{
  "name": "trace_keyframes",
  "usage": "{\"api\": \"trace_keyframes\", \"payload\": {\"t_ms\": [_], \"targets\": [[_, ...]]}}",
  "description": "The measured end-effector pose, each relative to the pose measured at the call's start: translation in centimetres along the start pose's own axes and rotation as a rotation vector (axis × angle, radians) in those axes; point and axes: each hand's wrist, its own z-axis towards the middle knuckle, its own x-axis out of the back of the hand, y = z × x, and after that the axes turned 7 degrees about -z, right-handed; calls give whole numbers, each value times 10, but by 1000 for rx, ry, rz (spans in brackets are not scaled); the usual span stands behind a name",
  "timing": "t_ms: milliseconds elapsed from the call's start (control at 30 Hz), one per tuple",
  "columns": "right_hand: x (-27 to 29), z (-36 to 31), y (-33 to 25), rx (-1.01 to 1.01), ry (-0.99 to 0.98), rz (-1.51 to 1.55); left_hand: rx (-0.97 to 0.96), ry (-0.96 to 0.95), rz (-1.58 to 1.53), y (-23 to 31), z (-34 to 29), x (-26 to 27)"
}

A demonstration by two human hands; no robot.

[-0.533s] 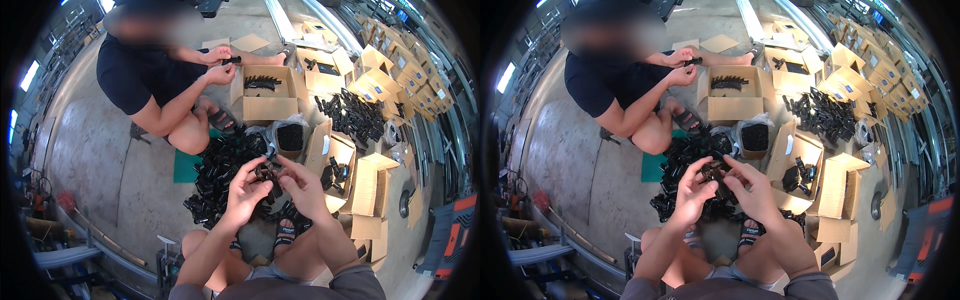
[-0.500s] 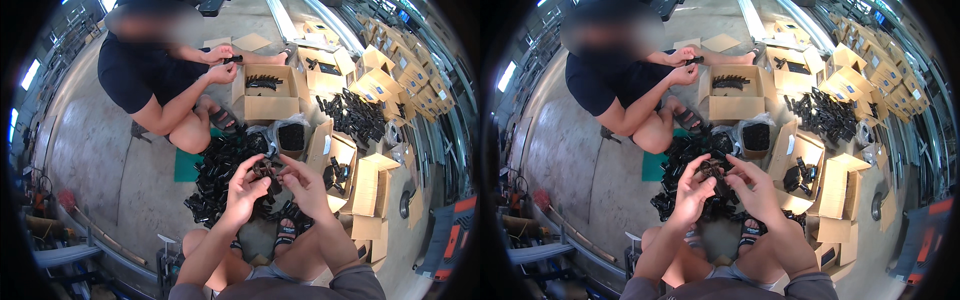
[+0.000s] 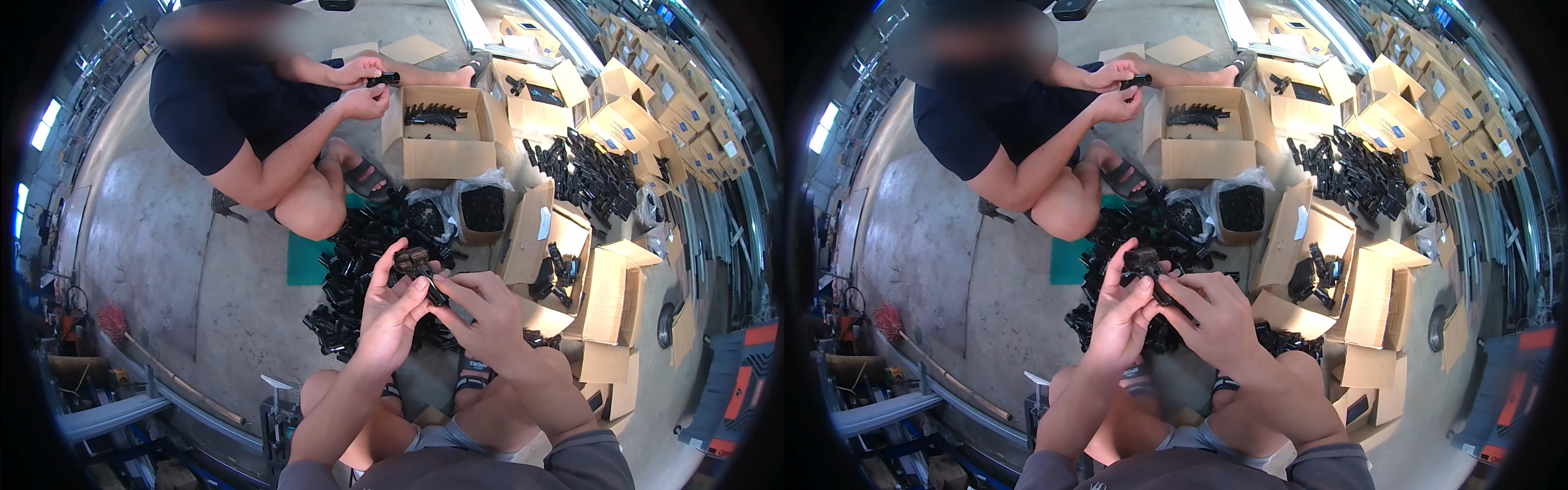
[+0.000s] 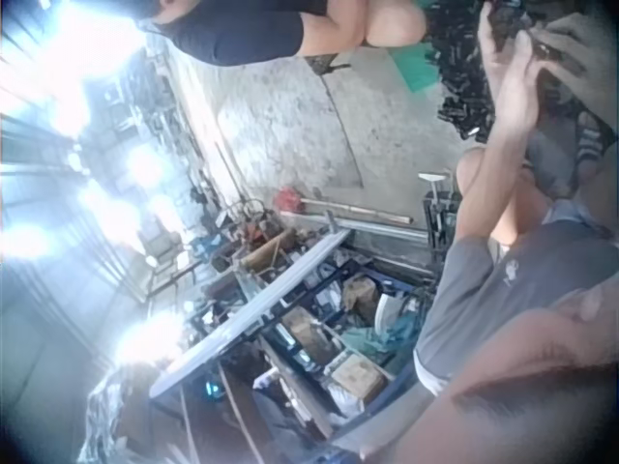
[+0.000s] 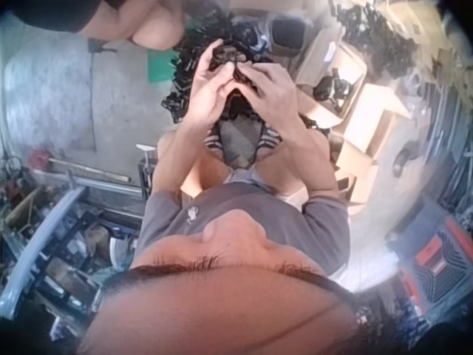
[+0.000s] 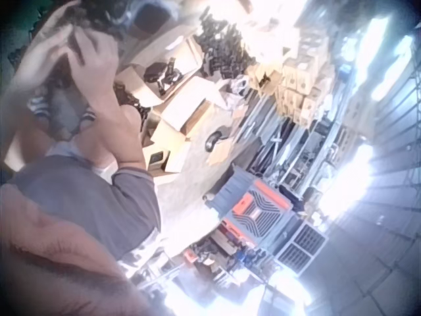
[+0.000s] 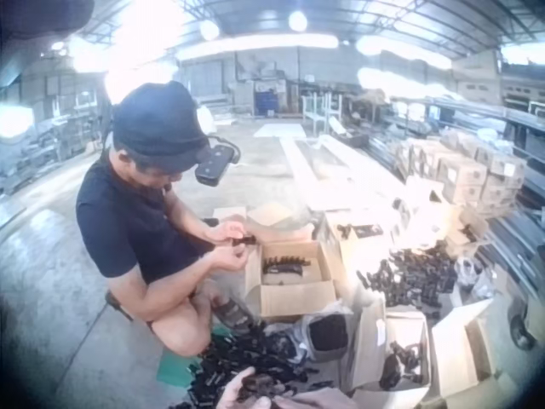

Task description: The person sorts black plastic components by hand from a pile on the floor into cardboard boxes.

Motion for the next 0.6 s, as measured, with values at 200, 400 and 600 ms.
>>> {"api": "trace_keyframes", "payload": {"t_ms": [200, 400, 600], "targets": [[-7, 0, 6, -27, -39, 158, -16, -12, 30, 7, 1, 6], [-7, -2, 9, -28, 28, 114, 9, -8, 73, 10, 3, 4], [-15, 0, -3, 77, 172, -5, 13, 21, 23, 10, 2, 5]]}}
